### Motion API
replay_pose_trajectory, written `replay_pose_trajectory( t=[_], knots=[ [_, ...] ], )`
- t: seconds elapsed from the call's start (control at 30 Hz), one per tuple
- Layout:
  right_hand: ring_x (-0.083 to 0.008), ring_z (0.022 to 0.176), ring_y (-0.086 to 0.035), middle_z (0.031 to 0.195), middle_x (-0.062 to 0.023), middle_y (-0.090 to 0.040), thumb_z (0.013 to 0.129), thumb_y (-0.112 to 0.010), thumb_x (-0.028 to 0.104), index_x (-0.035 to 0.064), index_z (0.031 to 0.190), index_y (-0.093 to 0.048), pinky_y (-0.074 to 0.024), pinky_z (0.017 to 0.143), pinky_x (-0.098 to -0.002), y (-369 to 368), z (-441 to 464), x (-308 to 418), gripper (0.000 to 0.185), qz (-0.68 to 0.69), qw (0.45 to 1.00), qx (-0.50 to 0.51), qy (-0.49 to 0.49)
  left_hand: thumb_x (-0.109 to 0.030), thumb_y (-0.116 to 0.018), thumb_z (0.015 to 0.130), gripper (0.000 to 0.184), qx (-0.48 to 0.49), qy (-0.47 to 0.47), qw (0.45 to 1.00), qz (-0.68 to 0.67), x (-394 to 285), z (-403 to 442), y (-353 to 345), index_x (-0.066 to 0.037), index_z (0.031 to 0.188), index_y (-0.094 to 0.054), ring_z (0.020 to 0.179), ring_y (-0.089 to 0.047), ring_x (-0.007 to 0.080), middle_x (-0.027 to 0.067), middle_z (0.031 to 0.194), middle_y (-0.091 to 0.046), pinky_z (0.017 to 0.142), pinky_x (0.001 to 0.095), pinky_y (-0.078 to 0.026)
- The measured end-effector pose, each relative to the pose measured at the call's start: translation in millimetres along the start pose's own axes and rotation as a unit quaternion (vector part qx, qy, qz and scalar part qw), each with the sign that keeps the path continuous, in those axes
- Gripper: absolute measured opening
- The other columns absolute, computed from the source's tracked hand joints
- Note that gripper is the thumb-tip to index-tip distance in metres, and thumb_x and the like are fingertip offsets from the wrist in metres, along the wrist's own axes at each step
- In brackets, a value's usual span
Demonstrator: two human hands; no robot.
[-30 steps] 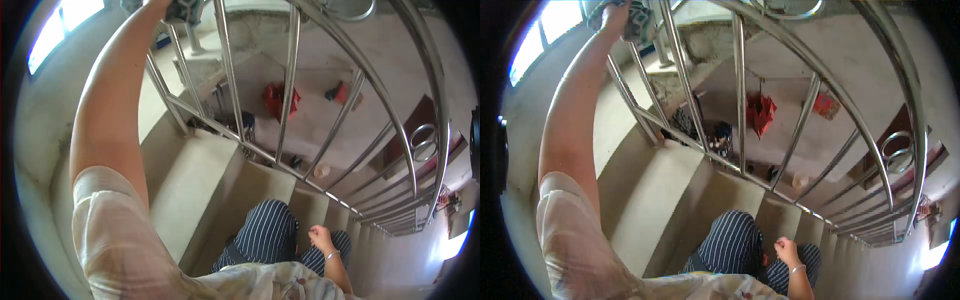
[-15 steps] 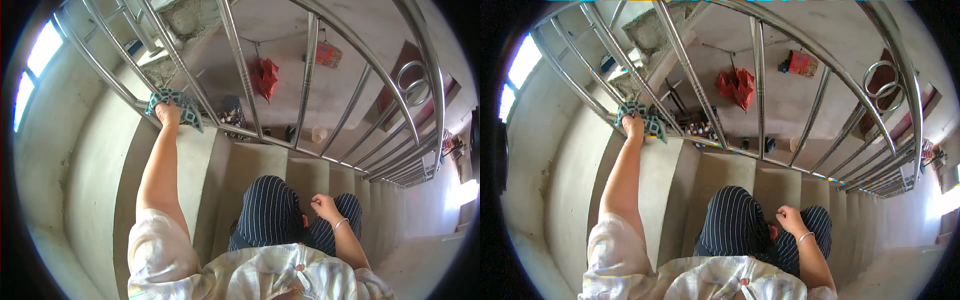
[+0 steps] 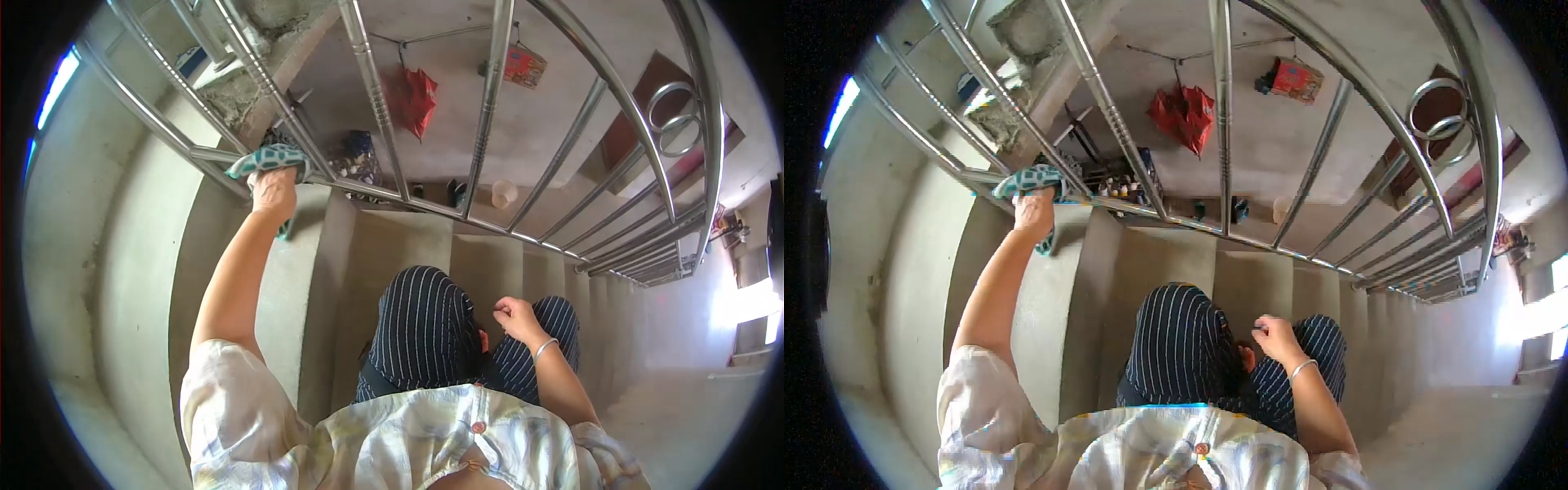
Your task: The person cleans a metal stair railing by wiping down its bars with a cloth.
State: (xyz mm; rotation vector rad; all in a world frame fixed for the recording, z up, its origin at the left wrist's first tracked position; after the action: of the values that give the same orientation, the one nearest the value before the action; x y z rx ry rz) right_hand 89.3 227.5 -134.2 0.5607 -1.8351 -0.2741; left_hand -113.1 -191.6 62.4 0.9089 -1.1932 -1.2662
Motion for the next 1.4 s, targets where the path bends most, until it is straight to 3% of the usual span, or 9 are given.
replay_pose_trajectory(
  t=[0.37, 0.4, 0.5, 0.6, 0.8, 0.93, 0.97, 1.1, 1.4],
  knots=[
    [-0.0111, 0.051, -0.055, 0.064, -0.0071, -0.060, 0.077, -0.059, 0.007, -0.0022, 0.087, -0.059, -0.0440, 0.045, -0.0246, -3, 2, -5, 0.013, -0.018, 0.998, -0.012, 0.061, -0.007, -0.052, 0.074, 0.015, -0.031, 0.076, 0.990, -0.118, -46, -24, -44, -0.002, 0.088, -0.056, 0.080, -0.058, 0.0371, 0.0201, 0.082, -0.061, 0.072, 0.0432, -0.046],
    [-0.0256, 0.072, -0.062, 0.078, -0.0173, -0.063, 0.073, -0.061, 0.012, 0.0002, 0.085, -0.061, -0.0477, 0.066, -0.0329, -2, 1, 1, 0.017, -0.005, 1.000, -0.009, 0.020, -0.009, -0.051, 0.075, 0.017, -0.037, 0.050, 0.989, -0.134, -43, -25, -46, -0.001, 0.090, -0.056, 0.083, -0.056, 0.0385, 0.0219, 0.084, -0.059, 0.073, 0.0436, -0.045],
    [-0.0247, 0.073, -0.062, 0.079, -0.0170, -0.063, 0.073, -0.061, 0.012, -0.0002, 0.086, -0.060, -0.0476, 0.066, -0.0329, -6, 5, -12, 0.017, -0.052, 0.997, -0.010, 0.051, -0.011, -0.051, 0.079, 0.017, -0.136, 0.062, 0.926, -0.346, -36, -24, -17, -0.001, 0.091, -0.056, 0.082, -0.053, 0.0412, 0.0236, 0.086, -0.056, 0.073, 0.0429, -0.042],
    [-0.0105, 0.049, -0.054, 0.063, -0.0068, -0.059, 0.077, -0.059, 0.007, -0.0023, 0.087, -0.059, -0.0435, 0.044, -0.0246, -3, 0, -2, 0.014, -0.004, 0.997, -0.014, 0.082, -0.010, -0.048, 0.086, 0.010, -0.280, 0.011, 0.794, -0.540, -15, 14, 34, -0.002, 0.087, -0.055, 0.071, -0.044, 0.0110, 0.0034, 0.072, -0.051, 0.061, 0.0296, -0.039],
    [-0.0103, 0.049, -0.053, 0.065, -0.0072, -0.060, 0.078, -0.058, 0.007, -0.0031, 0.087, -0.059, -0.0431, 0.045, -0.0243, 0, -2, 4, 0.013, -0.014, 0.997, -0.003, 0.076, -0.032, -0.060, 0.080, 0.038, -0.483, -0.005, 0.826, -0.291, -1, 73, 229, 0.004, 0.089, -0.053, 0.077, -0.056, 0.0253, 0.0158, 0.084, -0.060, 0.070, 0.0367, -0.043],
    [-0.0100, 0.050, -0.053, 0.064, -0.0070, -0.060, 0.078, -0.057, 0.007, -0.0035, 0.086, -0.059, -0.0429, 0.045, -0.0240, -5, 1, -3, 0.013, 0.015, 0.997, -0.024, 0.070, -0.021, -0.054, 0.085, 0.028, -0.538, 0.000, 0.732, -0.418, -19, 98, 229, -0.001, 0.103, -0.048, 0.075, -0.056, 0.0215, 0.0138, 0.085, -0.058, 0.065, 0.0346, -0.045],
    [-0.0098, 0.050, -0.053, 0.064, -0.0069, -0.060, 0.078, -0.057, 0.007, -0.0034, 0.086, -0.059, -0.0429, 0.045, -0.0239, -3, 0, 4, 0.013, 0.013, 0.997, -0.018, 0.067, -0.033, -0.057, 0.081, 0.039, -0.604, 0.009, 0.760, -0.240, 0, 110, 210, 0.003, 0.095, -0.052, 0.075, -0.055, 0.0327, 0.0194, 0.083, -0.059, 0.072, 0.0400, -0.042],
    [-0.0229, 0.072, -0.063, 0.079, -0.0164, -0.064, 0.075, -0.057, 0.009, -0.0021, 0.088, -0.060, -0.0482, 0.066, -0.0308, -2, -1, 1, 0.018, -0.010, 0.999, 0.002, 0.032, -0.026, -0.052, 0.084, 0.034, -0.481, 0.036, 0.806, -0.343, -32, 73, 121, 0.002, 0.102, -0.046, 0.084, -0.054, 0.0414, 0.0253, 0.090, -0.057, 0.073, 0.0451, -0.041],
    [-0.0215, 0.066, -0.061, 0.070, -0.0139, -0.062, 0.074, -0.060, 0.010, -0.0015, 0.084, -0.060, -0.0475, 0.062, -0.0304, 1, -5, 8, 0.016, -0.007, 1.000, -0.007, 0.027, -0.006, -0.052, 0.077, 0.031, -0.201, 0.163, 0.883, -0.392, -70, -23, -40, 0.000, 0.107, -0.043, 0.091, -0.050, 0.0436, 0.0252, 0.097, -0.054, 0.076, 0.0458, -0.041]
  ],
)
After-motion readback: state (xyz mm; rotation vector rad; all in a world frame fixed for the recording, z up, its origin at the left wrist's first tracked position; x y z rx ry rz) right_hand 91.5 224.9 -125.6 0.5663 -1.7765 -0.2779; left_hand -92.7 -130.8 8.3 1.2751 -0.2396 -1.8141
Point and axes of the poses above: each hand's wrist, its own z-axis towards the middle knuckle, its own y-axis out of the back of the hand, x = y × z, the point moved 2 cm from there along z, towards the middle knuckle
